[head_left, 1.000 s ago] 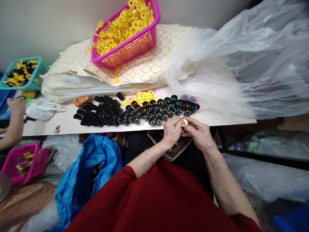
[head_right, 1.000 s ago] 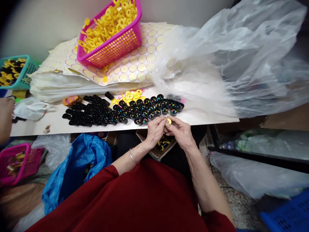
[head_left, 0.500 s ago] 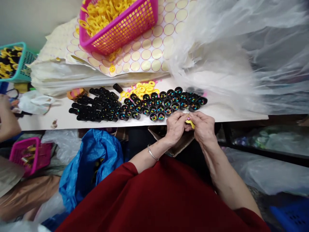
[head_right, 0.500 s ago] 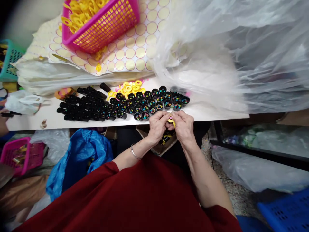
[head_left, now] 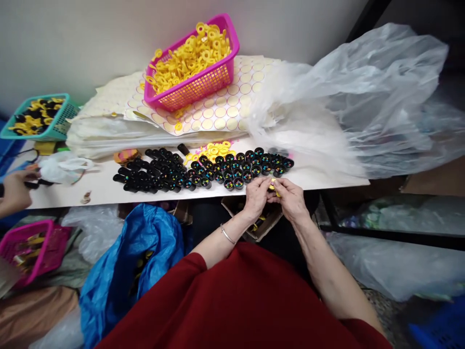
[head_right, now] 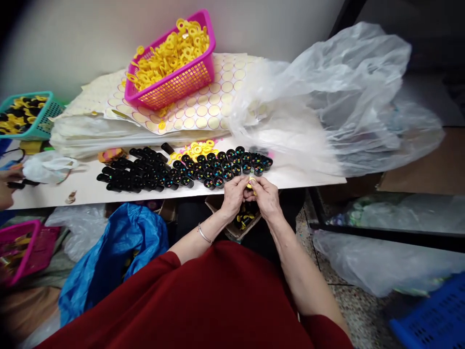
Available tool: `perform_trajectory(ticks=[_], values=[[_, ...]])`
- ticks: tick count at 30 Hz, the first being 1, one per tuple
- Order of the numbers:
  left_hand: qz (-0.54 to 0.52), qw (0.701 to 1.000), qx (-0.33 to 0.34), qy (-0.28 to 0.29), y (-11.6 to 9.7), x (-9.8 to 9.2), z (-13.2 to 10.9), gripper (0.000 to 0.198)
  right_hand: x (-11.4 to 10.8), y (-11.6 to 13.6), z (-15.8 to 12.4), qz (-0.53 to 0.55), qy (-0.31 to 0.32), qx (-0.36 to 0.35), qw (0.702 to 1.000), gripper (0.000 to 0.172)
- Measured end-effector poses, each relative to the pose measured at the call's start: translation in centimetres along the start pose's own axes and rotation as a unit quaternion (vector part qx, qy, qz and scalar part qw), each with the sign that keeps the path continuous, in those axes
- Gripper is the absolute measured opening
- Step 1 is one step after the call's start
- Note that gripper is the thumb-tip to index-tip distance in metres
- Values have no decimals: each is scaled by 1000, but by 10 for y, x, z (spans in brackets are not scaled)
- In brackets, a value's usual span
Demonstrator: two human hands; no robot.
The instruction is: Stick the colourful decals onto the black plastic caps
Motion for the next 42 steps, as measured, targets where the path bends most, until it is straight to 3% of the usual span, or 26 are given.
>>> perform_trajectory(ticks=[5, 9, 12, 15, 18, 23, 26, 31, 36, 42], values=[[38, 999, 38, 8, 1, 3, 5, 30, -1, -3, 6, 20, -53, -9, 998, 46], [83, 991, 104, 34, -9, 1, 3, 33, 1, 0, 7, 30, -34, 2, 999, 46], [105, 981, 108, 121, -11, -1, 0, 38, -3, 5, 2, 18, -3, 0, 1000, 46], [131, 960, 83, 231, -8, -1, -5, 55, -13, 7, -11, -8, -12, -15, 1000, 44], [180, 935, 99, 290, -10, 0, -11, 58, -24, 5, -29, -9, -8, -21, 1000, 43], [178, 924, 193, 277, -29, 0, -28, 50, -38, -1, -57, 37, 93, -81, 992, 46], [174, 917, 237, 270, -38, -1, -42, 50, -43, -7, -66, 49, 102, -103, 988, 54], [232, 890, 266, 289, -41, 0, -54, 47, -35, -19, -69, 48, 115, -50, 991, 65], [294, 858, 270, 324, -30, 0, -66, 34, -31, -15, -69, 10, 109, -33, 993, 53], [316, 849, 260, 335, -19, -8, -78, 29, -25, -13, -73, -12, 174, 23, 984, 44]])
Point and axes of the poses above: each hand's wrist, its own z-axis towards the middle knuckle, its own x-axis out of the palm, y = z × x, the point moved 5 cm from there along z, towards the middle knuckle, and after that the axes turned 12 degrees about -z, right-handed, at the moved point
